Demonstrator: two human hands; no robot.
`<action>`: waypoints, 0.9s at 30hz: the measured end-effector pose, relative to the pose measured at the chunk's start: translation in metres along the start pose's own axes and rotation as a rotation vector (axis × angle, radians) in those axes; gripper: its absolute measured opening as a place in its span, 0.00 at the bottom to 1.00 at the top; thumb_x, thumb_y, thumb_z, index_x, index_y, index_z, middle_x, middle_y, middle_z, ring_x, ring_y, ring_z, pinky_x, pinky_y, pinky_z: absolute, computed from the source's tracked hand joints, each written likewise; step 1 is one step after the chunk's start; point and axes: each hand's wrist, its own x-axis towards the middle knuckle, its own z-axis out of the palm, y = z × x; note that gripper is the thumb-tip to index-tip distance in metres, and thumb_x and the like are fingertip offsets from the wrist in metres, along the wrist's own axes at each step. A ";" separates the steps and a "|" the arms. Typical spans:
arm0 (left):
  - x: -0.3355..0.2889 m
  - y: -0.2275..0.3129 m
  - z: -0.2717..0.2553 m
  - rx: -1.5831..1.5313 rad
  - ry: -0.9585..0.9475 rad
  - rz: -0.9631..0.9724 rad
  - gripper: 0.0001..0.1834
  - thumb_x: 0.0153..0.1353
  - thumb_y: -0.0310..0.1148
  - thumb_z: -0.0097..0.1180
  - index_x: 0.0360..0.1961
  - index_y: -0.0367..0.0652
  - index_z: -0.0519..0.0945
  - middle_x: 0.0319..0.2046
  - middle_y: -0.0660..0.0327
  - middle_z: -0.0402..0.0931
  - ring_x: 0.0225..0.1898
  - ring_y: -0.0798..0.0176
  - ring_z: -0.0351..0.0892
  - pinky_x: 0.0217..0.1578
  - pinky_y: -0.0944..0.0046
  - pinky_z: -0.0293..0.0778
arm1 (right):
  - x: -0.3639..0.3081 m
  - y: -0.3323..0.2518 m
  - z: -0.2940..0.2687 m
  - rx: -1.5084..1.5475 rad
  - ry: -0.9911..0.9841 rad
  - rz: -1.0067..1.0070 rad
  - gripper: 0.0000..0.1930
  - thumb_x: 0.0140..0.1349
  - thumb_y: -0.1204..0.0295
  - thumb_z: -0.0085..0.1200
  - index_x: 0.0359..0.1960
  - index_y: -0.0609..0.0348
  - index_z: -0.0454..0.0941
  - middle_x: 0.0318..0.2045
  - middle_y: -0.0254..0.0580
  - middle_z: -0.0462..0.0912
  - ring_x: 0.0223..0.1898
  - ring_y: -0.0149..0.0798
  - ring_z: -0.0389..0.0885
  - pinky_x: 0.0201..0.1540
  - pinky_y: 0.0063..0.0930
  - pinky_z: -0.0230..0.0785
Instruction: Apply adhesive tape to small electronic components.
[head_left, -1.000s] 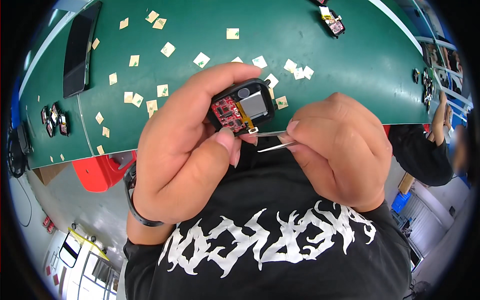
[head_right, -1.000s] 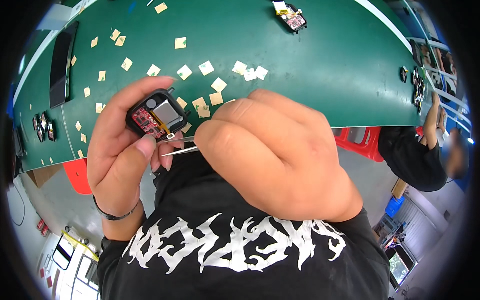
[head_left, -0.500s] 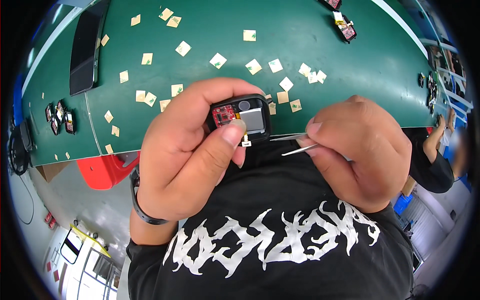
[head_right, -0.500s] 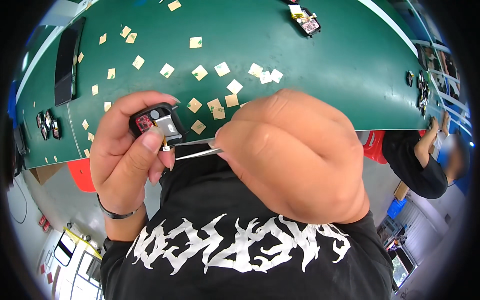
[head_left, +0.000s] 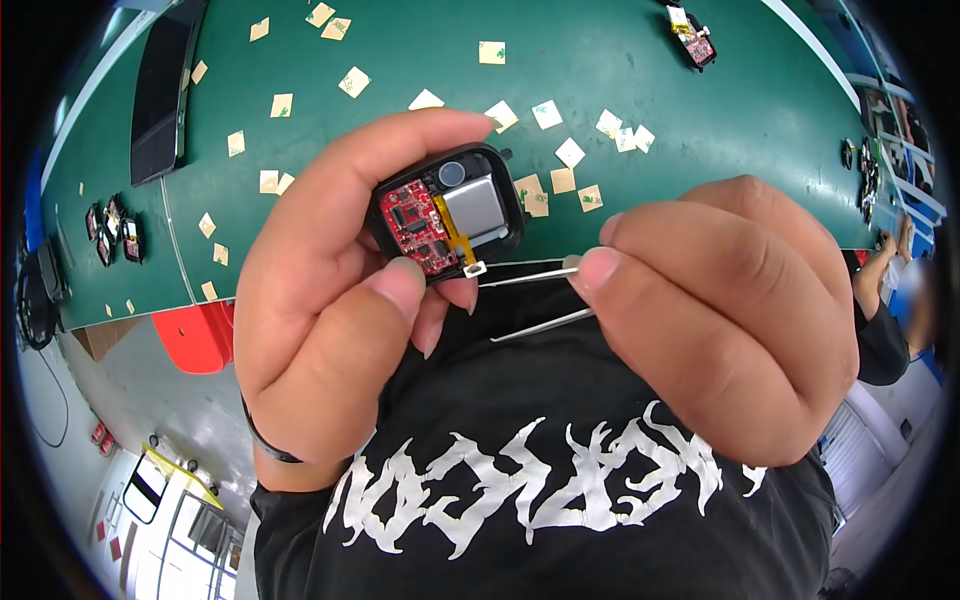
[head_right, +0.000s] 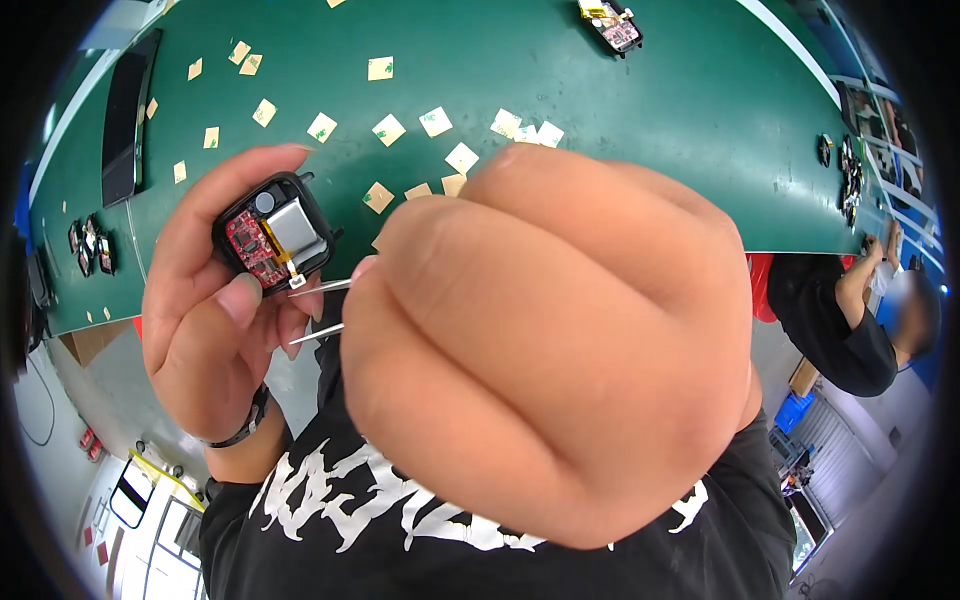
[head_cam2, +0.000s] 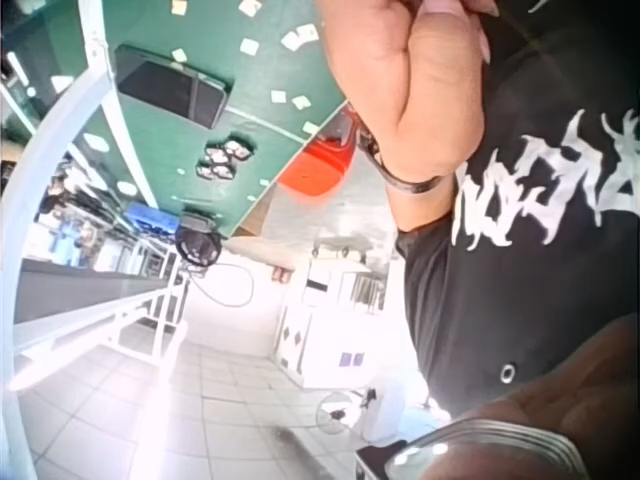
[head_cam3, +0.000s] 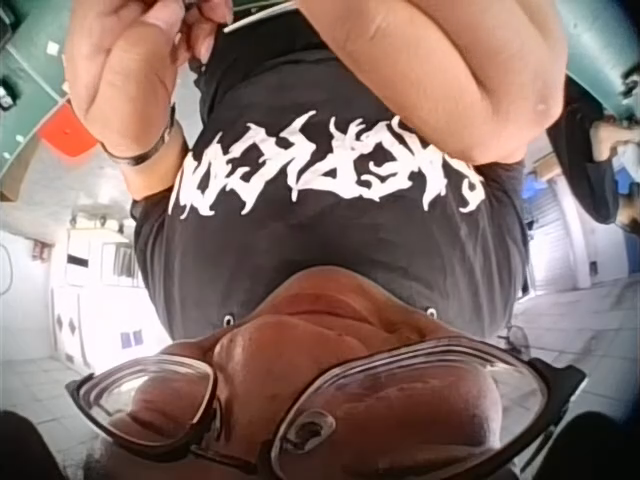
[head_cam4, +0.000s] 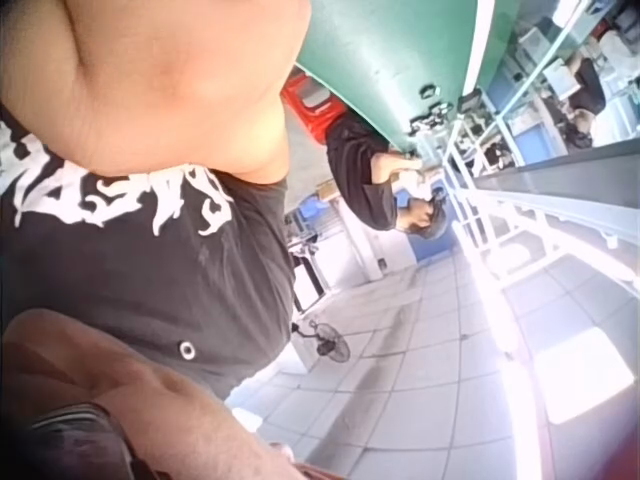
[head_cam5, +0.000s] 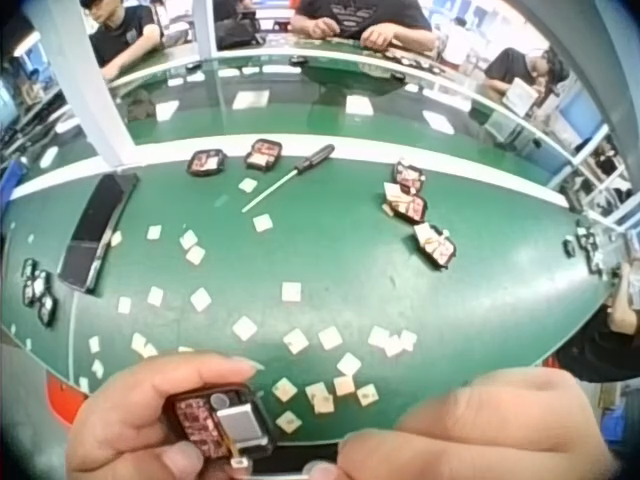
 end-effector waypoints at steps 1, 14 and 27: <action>-0.001 0.000 -0.003 0.050 -0.041 0.009 0.36 0.58 0.33 0.48 0.67 0.23 0.65 0.39 0.53 0.78 0.28 0.69 0.77 0.23 0.74 0.69 | 0.003 0.000 -0.001 0.004 -0.013 -0.020 0.15 0.39 0.82 0.66 0.33 0.72 0.81 0.27 0.53 0.82 0.18 0.37 0.75 0.16 0.24 0.63; -0.001 -0.002 -0.012 0.259 -0.247 0.213 0.35 0.60 0.26 0.47 0.69 0.21 0.61 0.47 0.54 0.78 0.33 0.73 0.78 0.33 0.76 0.75 | 0.003 0.011 0.016 -0.089 0.104 -0.178 0.13 0.39 0.80 0.66 0.30 0.72 0.80 0.25 0.52 0.81 0.15 0.37 0.72 0.13 0.23 0.57; -0.006 -0.019 0.000 0.288 -0.038 0.409 0.31 0.63 0.23 0.48 0.67 0.20 0.64 0.56 0.48 0.76 0.36 0.75 0.75 0.31 0.77 0.68 | 0.006 0.015 0.016 -0.079 0.075 -0.278 0.15 0.36 0.81 0.66 0.29 0.74 0.79 0.25 0.51 0.79 0.16 0.37 0.71 0.14 0.24 0.57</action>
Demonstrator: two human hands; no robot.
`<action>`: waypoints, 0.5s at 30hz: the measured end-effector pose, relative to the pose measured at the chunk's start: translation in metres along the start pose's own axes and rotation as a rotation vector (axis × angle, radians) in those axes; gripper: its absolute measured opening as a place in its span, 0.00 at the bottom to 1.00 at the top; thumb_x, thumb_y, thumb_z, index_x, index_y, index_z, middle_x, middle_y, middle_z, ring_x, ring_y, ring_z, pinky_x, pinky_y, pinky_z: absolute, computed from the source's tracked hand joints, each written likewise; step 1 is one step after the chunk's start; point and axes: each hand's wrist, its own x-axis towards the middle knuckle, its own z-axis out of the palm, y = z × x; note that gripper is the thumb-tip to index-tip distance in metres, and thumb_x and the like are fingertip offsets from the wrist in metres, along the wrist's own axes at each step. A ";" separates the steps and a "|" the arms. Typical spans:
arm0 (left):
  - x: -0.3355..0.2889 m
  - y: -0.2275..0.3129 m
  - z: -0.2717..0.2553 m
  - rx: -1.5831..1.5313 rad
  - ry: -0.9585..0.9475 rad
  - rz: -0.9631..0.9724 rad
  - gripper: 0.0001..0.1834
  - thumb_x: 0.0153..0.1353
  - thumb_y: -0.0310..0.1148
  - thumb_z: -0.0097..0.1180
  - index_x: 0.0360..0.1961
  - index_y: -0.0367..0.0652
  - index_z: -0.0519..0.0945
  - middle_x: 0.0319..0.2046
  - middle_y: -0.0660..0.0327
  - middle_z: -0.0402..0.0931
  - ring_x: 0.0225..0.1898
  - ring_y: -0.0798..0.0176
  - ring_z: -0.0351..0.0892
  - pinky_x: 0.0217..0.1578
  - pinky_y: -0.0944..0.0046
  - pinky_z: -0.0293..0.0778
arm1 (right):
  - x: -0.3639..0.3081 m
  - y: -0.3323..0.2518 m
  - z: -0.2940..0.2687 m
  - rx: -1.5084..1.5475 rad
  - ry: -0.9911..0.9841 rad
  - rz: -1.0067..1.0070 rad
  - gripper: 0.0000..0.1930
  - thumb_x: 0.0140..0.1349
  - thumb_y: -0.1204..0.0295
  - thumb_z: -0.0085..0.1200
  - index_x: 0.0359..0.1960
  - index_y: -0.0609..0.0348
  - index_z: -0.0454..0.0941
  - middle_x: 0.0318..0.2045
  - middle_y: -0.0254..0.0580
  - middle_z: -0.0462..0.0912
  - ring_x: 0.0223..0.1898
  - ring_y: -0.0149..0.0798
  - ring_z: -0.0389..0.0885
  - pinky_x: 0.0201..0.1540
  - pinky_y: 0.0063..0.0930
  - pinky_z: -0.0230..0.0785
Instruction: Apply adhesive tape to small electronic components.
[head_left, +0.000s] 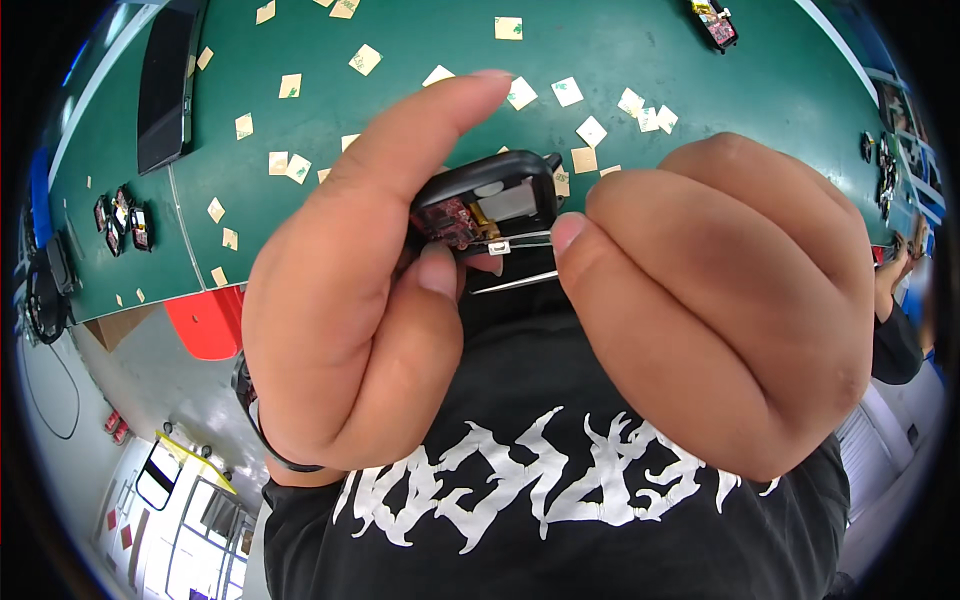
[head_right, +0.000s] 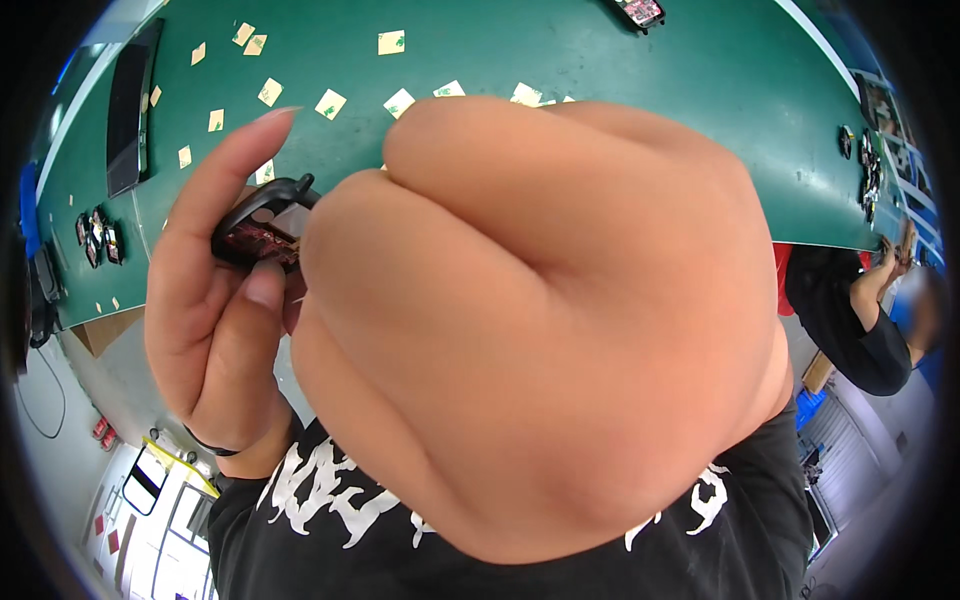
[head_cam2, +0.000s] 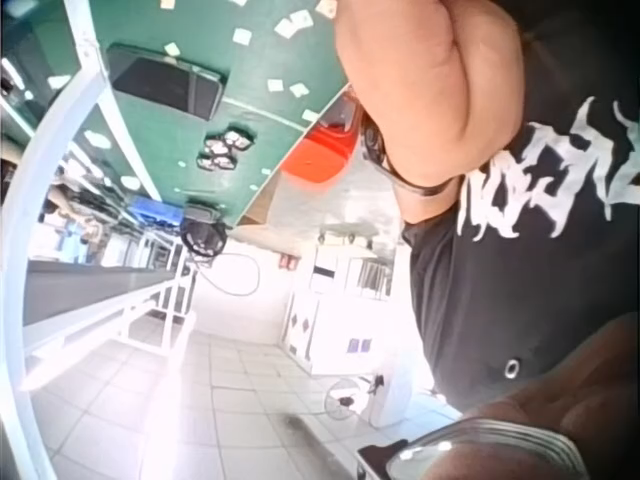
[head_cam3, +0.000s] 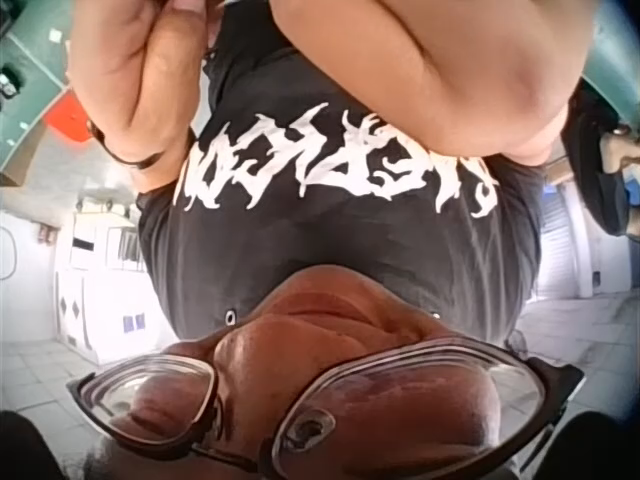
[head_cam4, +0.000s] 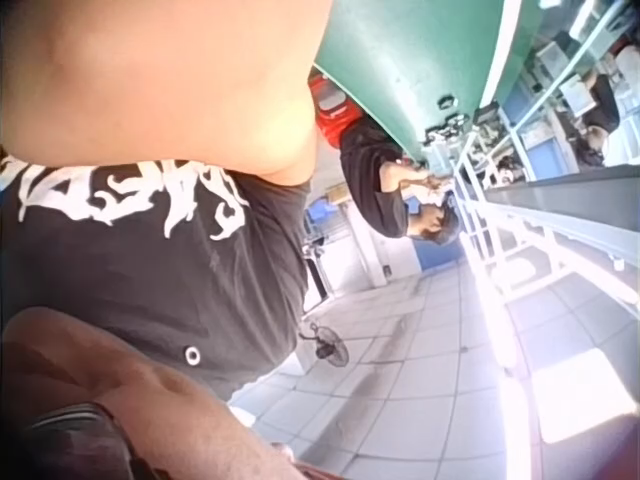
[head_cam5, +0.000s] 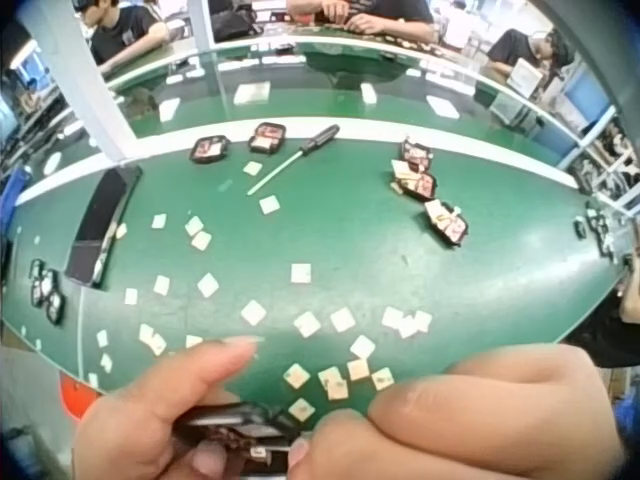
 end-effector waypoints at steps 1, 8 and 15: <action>-0.001 -0.001 0.000 0.038 0.002 -0.014 0.31 0.62 0.23 0.48 0.67 0.20 0.64 0.53 0.50 0.77 0.34 0.76 0.73 0.30 0.77 0.66 | 0.000 0.000 0.000 0.000 -0.026 -0.007 0.15 0.35 0.82 0.66 0.29 0.75 0.80 0.25 0.51 0.79 0.16 0.38 0.71 0.14 0.24 0.57; 0.006 0.008 -0.007 -0.020 -0.049 -0.253 0.35 0.57 0.22 0.45 0.68 0.23 0.65 0.41 0.60 0.77 0.31 0.76 0.67 0.30 0.77 0.59 | 0.007 0.003 0.001 0.058 -0.061 -0.031 0.15 0.33 0.82 0.66 0.27 0.75 0.78 0.25 0.51 0.78 0.18 0.39 0.71 0.14 0.25 0.59; 0.003 -0.010 -0.047 -0.359 -0.300 -0.383 0.27 0.67 0.20 0.46 0.68 0.32 0.68 0.45 0.60 0.75 0.39 0.70 0.74 0.44 0.71 0.72 | 0.014 -0.008 -0.004 0.244 -0.450 0.309 0.07 0.44 0.76 0.61 0.26 0.63 0.78 0.28 0.39 0.77 0.24 0.36 0.75 0.21 0.27 0.68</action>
